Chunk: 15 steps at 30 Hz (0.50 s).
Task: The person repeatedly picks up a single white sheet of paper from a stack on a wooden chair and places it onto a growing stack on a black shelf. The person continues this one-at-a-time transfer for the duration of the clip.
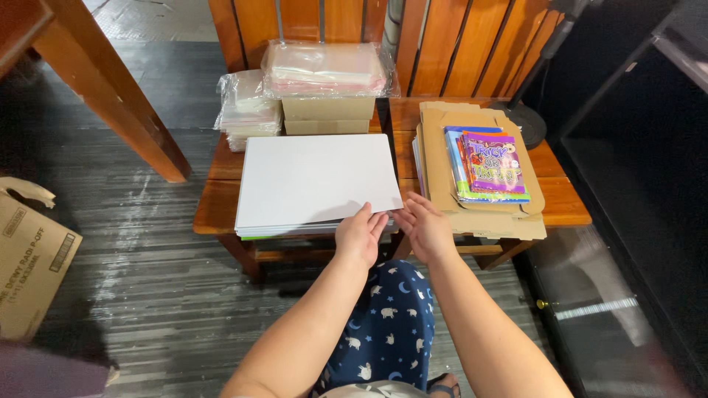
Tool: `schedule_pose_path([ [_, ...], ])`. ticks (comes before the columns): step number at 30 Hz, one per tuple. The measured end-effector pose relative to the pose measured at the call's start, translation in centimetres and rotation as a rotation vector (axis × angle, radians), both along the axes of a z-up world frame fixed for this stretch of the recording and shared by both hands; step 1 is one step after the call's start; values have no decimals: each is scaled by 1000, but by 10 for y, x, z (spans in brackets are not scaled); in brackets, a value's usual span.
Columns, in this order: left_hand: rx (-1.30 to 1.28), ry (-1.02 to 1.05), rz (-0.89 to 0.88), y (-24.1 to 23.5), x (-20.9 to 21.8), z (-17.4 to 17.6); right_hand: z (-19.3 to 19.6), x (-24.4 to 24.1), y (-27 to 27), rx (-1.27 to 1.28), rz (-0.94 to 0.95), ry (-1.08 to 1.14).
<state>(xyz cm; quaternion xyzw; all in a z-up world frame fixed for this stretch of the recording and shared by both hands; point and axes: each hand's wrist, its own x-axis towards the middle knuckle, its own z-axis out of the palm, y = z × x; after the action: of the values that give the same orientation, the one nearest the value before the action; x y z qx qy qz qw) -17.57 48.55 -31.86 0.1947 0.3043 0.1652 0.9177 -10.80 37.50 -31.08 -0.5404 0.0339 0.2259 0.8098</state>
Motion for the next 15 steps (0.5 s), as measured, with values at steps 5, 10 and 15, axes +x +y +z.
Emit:
schedule_pose_path([
  [5,104,71,0,3,11,-7,-15,13,-4,30,78,83],
  [10,203,115,-38,1,1,-4,-35,31,-7,59,107,148],
  [15,315,187,-128,-10,-38,21,-62,53,-13,53,104,145],
])
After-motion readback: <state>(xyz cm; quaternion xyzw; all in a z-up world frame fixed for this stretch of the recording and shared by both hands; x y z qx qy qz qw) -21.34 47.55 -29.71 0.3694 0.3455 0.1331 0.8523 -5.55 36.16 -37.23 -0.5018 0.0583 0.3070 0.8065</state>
